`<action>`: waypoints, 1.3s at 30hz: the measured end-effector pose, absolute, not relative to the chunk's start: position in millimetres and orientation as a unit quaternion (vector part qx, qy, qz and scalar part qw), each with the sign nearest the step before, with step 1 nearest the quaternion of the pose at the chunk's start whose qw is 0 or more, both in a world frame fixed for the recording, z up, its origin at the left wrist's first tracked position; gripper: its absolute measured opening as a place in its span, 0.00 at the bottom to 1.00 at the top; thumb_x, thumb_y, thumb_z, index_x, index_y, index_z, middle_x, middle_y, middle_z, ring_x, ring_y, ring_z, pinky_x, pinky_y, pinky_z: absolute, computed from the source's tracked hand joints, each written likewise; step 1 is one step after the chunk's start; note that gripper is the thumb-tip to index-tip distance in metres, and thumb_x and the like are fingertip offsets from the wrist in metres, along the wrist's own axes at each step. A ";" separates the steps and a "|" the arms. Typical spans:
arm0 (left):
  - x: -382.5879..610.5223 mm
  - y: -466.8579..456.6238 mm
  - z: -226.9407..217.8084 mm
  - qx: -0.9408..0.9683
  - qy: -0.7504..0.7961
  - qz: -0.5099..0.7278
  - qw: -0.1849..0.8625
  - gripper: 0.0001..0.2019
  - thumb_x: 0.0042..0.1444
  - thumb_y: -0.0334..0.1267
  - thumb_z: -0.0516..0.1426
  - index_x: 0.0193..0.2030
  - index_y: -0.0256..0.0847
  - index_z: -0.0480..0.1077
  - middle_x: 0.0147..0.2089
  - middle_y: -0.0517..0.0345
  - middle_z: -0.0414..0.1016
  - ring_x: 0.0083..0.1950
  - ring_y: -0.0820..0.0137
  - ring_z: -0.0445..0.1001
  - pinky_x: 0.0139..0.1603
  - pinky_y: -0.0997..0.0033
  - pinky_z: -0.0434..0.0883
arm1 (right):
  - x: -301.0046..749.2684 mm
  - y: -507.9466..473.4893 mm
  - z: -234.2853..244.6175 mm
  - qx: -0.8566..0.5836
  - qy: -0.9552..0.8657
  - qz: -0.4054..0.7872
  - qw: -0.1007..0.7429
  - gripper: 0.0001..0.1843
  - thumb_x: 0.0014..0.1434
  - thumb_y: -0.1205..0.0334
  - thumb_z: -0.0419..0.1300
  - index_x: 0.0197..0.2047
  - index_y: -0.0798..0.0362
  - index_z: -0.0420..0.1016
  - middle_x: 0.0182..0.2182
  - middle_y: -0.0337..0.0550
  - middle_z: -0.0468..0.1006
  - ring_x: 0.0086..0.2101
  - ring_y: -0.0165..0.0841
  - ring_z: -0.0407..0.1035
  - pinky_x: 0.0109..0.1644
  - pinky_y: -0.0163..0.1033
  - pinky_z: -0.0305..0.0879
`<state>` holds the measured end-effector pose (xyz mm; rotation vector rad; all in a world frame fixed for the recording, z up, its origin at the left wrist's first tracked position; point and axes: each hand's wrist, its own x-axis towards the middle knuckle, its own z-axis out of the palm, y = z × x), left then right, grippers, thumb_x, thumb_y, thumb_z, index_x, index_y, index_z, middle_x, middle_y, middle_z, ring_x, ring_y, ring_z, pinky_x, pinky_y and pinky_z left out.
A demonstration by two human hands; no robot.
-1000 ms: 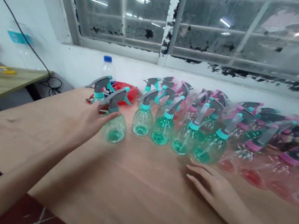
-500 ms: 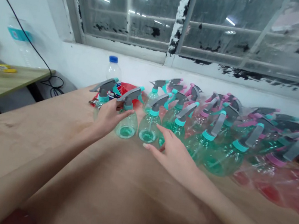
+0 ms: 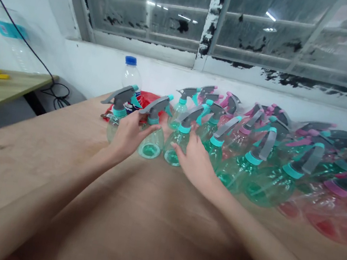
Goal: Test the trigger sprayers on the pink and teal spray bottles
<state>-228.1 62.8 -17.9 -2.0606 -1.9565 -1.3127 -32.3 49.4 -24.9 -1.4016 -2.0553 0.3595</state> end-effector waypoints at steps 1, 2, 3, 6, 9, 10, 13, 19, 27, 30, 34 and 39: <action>-227.4 61.7 -16.6 -0.658 -0.625 -0.420 0.004 0.19 0.55 0.50 0.62 0.47 0.40 0.72 0.45 0.50 0.79 0.45 0.57 0.78 0.49 0.58 0.73 | -32.6 50.0 -25.1 -0.533 -0.778 0.133 0.304 0.35 0.65 0.55 0.51 0.69 0.63 0.46 0.61 0.71 0.61 0.55 0.58 0.66 0.51 0.59 0.68; -226.7 60.0 -15.1 -0.658 -0.625 -0.421 0.001 0.19 0.55 0.50 0.62 0.47 0.40 0.72 0.45 0.49 0.79 0.45 0.57 0.78 0.49 0.58 0.73 | -32.6 50.1 -25.1 -0.537 -0.778 0.131 0.299 0.34 0.66 0.55 0.50 0.69 0.64 0.47 0.59 0.71 0.64 0.53 0.58 0.68 0.50 0.59 0.68; -226.0 57.9 -13.7 -0.657 -0.624 -0.422 -0.001 0.19 0.55 0.50 0.62 0.47 0.39 0.72 0.45 0.49 0.79 0.46 0.57 0.78 0.49 0.57 0.73 | -32.5 49.7 -24.8 -0.541 -0.777 0.129 0.294 0.33 0.66 0.55 0.50 0.68 0.64 0.49 0.57 0.71 0.65 0.52 0.58 0.69 0.49 0.59 0.69; -225.7 48.7 -13.6 -0.656 -0.619 -0.430 -0.005 0.21 0.55 0.49 0.63 0.50 0.38 0.71 0.49 0.48 0.78 0.49 0.56 0.78 0.52 0.57 0.73 | -31.6 47.9 -22.9 -0.545 -0.778 0.127 0.285 0.32 0.65 0.55 0.52 0.66 0.66 0.52 0.55 0.71 0.66 0.50 0.58 0.70 0.48 0.58 0.69; -229.4 35.6 -23.6 -0.659 -0.598 -0.456 -0.006 0.26 0.54 0.48 0.63 0.56 0.39 0.68 0.55 0.47 0.74 0.56 0.58 0.75 0.57 0.57 0.72 | -30.2 46.9 -20.3 -0.544 -0.783 0.122 0.277 0.32 0.65 0.55 0.53 0.65 0.66 0.52 0.54 0.69 0.67 0.51 0.57 0.70 0.49 0.56 0.69; -231.1 30.3 -28.5 -0.659 -0.584 -0.473 -0.014 0.27 0.54 0.48 0.63 0.58 0.39 0.66 0.57 0.46 0.73 0.58 0.58 0.73 0.59 0.57 0.71 | -29.5 46.7 -19.4 -0.543 -0.785 0.120 0.274 0.32 0.65 0.56 0.54 0.65 0.65 0.52 0.54 0.68 0.67 0.51 0.57 0.70 0.49 0.55 0.69; -232.9 10.5 -39.7 -0.646 -0.588 -0.481 -0.076 0.27 0.54 0.50 0.62 0.58 0.40 0.67 0.58 0.46 0.72 0.60 0.56 0.71 0.58 0.56 0.72 | -27.8 45.1 -16.2 -0.542 -0.789 0.116 0.264 0.32 0.64 0.56 0.55 0.65 0.65 0.53 0.54 0.68 0.67 0.50 0.55 0.71 0.49 0.55 0.69; -211.8 -38.2 -23.7 -0.636 -0.623 -0.438 -0.125 0.21 0.55 0.54 0.60 0.45 0.38 0.72 0.48 0.45 0.77 0.50 0.53 0.78 0.45 0.53 0.79 | -24.5 20.6 -7.6 -0.531 -0.804 0.113 0.242 0.26 0.65 0.56 0.56 0.62 0.61 0.59 0.53 0.68 0.69 0.50 0.55 0.72 0.47 0.54 0.70; -162.9 -67.1 -0.9 -0.729 -0.510 -0.400 -0.218 0.34 0.46 0.49 0.66 0.59 0.46 0.62 0.59 0.50 0.72 0.59 0.54 0.72 0.59 0.47 0.70 | 12.7 -56.2 -17.4 -0.452 -0.859 0.118 0.208 0.29 0.63 0.58 0.57 0.64 0.55 0.56 0.56 0.60 0.69 0.40 0.48 0.76 0.35 0.50 0.72; -130.6 -65.3 2.2 -0.746 -0.471 -0.384 -0.275 0.31 0.49 0.44 0.65 0.59 0.47 0.62 0.53 0.53 0.75 0.54 0.58 0.74 0.55 0.54 0.73 | 40.2 -70.3 -24.1 -0.425 -0.869 0.125 0.220 0.30 0.63 0.53 0.57 0.65 0.52 0.57 0.57 0.58 0.68 0.40 0.47 0.76 0.32 0.48 0.72; -80.6 -57.0 1.8 -0.740 -0.421 -0.415 -0.321 0.23 0.52 0.42 0.63 0.54 0.46 0.64 0.50 0.55 0.75 0.49 0.62 0.76 0.47 0.63 0.76 | 78.5 -79.8 -27.2 -0.449 -0.857 0.098 0.234 0.27 0.60 0.50 0.59 0.58 0.55 0.65 0.54 0.58 0.70 0.40 0.48 0.75 0.35 0.51 0.73; -25.4 -47.3 -4.7 -0.754 -0.344 -0.396 -0.397 0.17 0.57 0.39 0.60 0.52 0.46 0.63 0.54 0.54 0.72 0.48 0.65 0.77 0.49 0.64 0.75 | 122.9 -90.1 -31.2 -0.479 -0.836 0.095 0.250 0.24 0.59 0.47 0.61 0.52 0.55 0.69 0.46 0.54 0.74 0.40 0.47 0.75 0.36 0.51 0.74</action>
